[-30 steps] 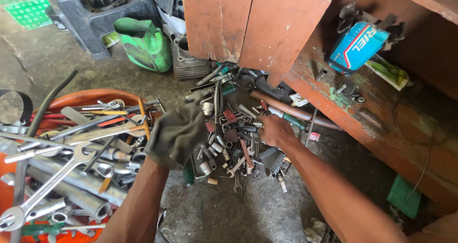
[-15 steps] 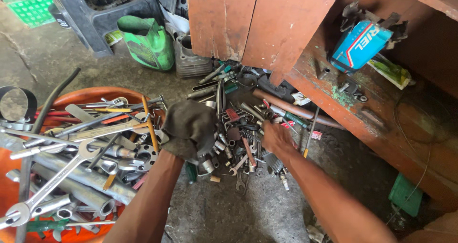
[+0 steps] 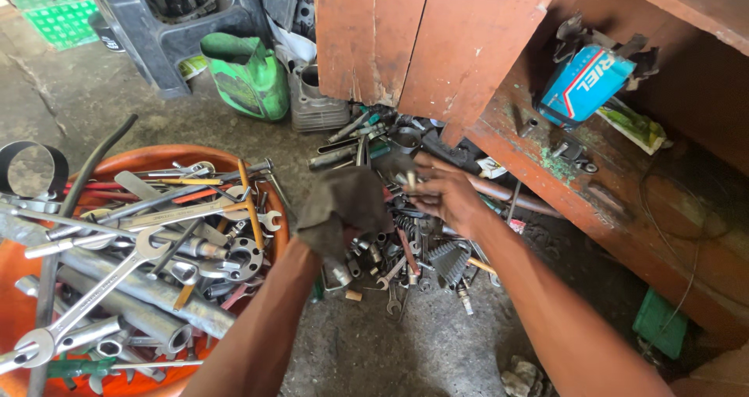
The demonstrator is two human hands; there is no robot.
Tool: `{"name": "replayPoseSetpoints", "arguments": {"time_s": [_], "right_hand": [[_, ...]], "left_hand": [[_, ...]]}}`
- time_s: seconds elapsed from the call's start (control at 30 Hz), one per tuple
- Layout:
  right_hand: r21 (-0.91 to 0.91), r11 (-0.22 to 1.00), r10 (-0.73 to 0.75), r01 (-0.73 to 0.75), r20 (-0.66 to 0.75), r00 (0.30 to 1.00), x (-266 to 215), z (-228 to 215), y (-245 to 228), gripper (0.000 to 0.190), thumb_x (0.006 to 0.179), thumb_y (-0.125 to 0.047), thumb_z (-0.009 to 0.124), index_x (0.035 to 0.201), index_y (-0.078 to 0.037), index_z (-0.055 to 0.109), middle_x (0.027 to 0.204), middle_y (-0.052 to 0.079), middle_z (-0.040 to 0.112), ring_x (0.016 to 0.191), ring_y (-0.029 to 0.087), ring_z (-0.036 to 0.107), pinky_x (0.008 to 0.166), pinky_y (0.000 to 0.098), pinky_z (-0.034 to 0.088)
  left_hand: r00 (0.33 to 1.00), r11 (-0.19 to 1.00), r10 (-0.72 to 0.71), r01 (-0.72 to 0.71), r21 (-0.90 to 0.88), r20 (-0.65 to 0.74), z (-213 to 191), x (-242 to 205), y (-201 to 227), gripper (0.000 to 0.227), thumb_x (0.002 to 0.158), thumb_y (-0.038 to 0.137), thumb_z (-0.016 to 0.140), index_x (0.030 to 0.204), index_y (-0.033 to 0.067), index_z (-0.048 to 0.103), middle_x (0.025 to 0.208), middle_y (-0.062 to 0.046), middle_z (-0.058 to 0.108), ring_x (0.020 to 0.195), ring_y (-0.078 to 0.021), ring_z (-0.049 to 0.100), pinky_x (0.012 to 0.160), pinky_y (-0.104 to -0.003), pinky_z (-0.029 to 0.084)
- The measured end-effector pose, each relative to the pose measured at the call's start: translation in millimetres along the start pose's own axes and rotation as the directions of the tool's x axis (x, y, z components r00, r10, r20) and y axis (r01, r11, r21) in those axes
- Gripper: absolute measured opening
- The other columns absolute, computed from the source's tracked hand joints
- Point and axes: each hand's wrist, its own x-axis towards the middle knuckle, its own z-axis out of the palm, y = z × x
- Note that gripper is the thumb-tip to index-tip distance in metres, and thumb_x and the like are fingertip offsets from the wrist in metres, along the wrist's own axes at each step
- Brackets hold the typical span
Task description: The person wipes various metal tools, including wrenches and sockets, with a dark cloth. They pick up items from a pile on the floor and an orange basin, wipe them, and place them back into the basin or onto the floor.
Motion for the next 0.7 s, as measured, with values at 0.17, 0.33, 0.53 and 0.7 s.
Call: {"name": "replayPoseSetpoints", "arguments": {"time_s": [0.17,0.33,0.53,0.7], "right_hand": [[-0.262,0.959,-0.094,0.106,0.058,0.994,-6.7,35.5,-5.5,0.045,0.078,0.002,0.072,0.122,-0.002,0.066,0.101,0.008,0.072,0.085,0.017,0.070,0.072,0.0315,0.058],[-0.311,0.938,-0.145,0.153,0.049,0.988,-2.9,39.4,7.2,0.041,0.077,0.004,0.074,0.117,0.001,0.064,0.096,0.010,0.076,0.082,0.016,0.071,0.071,0.0298,0.057],[-0.503,0.849,-0.170,0.164,0.033,0.985,0.8,44.7,7.5,0.041,0.077,-0.001,0.077,0.117,-0.002,0.067,0.091,0.010,0.076,0.080,0.017,0.071,0.070,0.0307,0.057],[-0.925,0.346,-0.421,0.156,-0.005,0.907,0.0,57.4,-1.5,0.037,0.065,-0.028,0.089,0.096,-0.011,0.079,0.093,0.015,0.073,0.088,0.030,0.072,0.081,0.0402,0.056]], "left_hand": [[0.856,0.551,-0.454,0.489,-0.676,0.250,56.4,3.6,-19.7,0.040,0.082,0.016,0.074,0.119,0.0047,0.063,0.097,-0.005,0.069,0.082,-0.0198,0.066,0.071,-0.034,0.058],[0.656,0.509,-0.708,0.731,-0.454,0.261,45.4,15.3,12.4,0.029,0.092,0.023,0.055,0.105,0.0028,0.071,0.086,-0.007,0.073,0.077,-0.0232,0.074,0.063,-0.037,0.059],[0.797,0.774,-0.604,0.584,0.243,0.008,43.7,33.3,36.7,0.037,0.065,0.022,0.079,0.099,0.0086,0.075,0.094,-0.019,0.073,0.087,-0.0421,0.070,0.076,-0.050,0.058],[0.734,0.694,-0.675,0.667,0.269,-0.078,61.4,31.6,26.9,0.032,0.065,0.021,0.077,0.095,0.0110,0.078,0.091,-0.019,0.073,0.087,-0.0407,0.071,0.075,-0.050,0.059]]}}
